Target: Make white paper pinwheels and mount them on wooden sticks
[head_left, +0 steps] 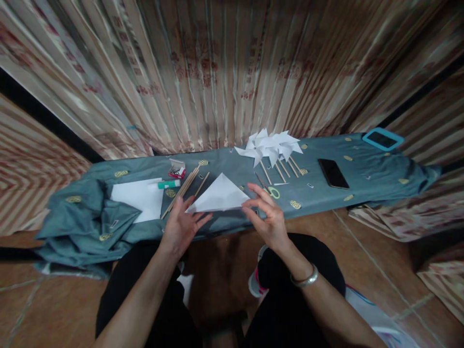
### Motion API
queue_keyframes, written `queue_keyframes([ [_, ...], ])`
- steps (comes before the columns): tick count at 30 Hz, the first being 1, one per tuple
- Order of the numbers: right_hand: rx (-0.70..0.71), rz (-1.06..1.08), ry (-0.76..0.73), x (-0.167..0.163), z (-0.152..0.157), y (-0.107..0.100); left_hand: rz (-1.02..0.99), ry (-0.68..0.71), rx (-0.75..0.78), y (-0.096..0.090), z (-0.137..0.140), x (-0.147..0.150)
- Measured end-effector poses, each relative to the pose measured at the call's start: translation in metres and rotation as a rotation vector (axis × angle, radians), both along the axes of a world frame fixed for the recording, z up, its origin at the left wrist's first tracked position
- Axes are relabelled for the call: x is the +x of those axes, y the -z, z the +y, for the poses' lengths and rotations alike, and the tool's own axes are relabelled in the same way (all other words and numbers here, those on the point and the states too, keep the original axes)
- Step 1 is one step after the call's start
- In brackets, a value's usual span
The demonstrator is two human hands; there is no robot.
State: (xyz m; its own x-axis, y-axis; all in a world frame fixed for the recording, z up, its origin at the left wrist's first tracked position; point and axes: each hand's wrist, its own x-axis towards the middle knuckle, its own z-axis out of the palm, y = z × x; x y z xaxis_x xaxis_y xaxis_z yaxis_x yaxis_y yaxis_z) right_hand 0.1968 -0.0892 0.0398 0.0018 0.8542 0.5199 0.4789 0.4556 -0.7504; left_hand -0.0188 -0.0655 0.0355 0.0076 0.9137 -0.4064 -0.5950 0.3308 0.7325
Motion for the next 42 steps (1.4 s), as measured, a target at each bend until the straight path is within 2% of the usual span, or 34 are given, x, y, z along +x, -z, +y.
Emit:
queue_keyframes([
  [2,-0.011,-0.024,-0.049,0.002,-0.004,-0.001,-0.013,0.022,-0.025,-0.002,0.005,0.002],
  [5,-0.084,0.044,-0.114,0.01,-0.005,-0.004,0.09,-0.016,0.015,0.001,0.008,0.004],
  [7,-0.15,0.166,-0.087,0.017,-0.001,-0.004,0.138,-0.024,0.04,0.003,0.009,0.007],
  [10,-0.254,0.36,0.031,0.026,0.012,0.0,0.151,0.014,0.041,0.006,0.008,0.012],
  [11,-0.305,0.424,0.023,0.028,0.016,0.002,0.152,0.028,0.034,0.006,0.008,0.014],
  [16,-0.456,0.506,-0.132,0.028,0.027,0.01,0.169,0.095,0.007,0.013,0.004,0.022],
  [21,-0.471,0.411,-0.154,0.019,0.027,0.01,0.154,0.162,-0.029,0.013,0.003,0.028],
  [28,-0.488,0.511,-0.108,0.013,0.027,0.009,0.168,0.184,-0.031,0.014,0.002,0.029],
  [35,-0.508,0.573,-0.026,0.013,0.027,0.005,0.415,0.256,0.031,0.034,-0.001,0.027],
  [39,-0.449,0.663,-0.027,0.012,0.027,0.002,0.591,0.29,0.098,0.038,0.0,0.027],
  [42,-0.447,0.706,-0.029,0.01,0.028,-0.001,0.649,0.3,0.13,0.038,-0.001,0.026],
])
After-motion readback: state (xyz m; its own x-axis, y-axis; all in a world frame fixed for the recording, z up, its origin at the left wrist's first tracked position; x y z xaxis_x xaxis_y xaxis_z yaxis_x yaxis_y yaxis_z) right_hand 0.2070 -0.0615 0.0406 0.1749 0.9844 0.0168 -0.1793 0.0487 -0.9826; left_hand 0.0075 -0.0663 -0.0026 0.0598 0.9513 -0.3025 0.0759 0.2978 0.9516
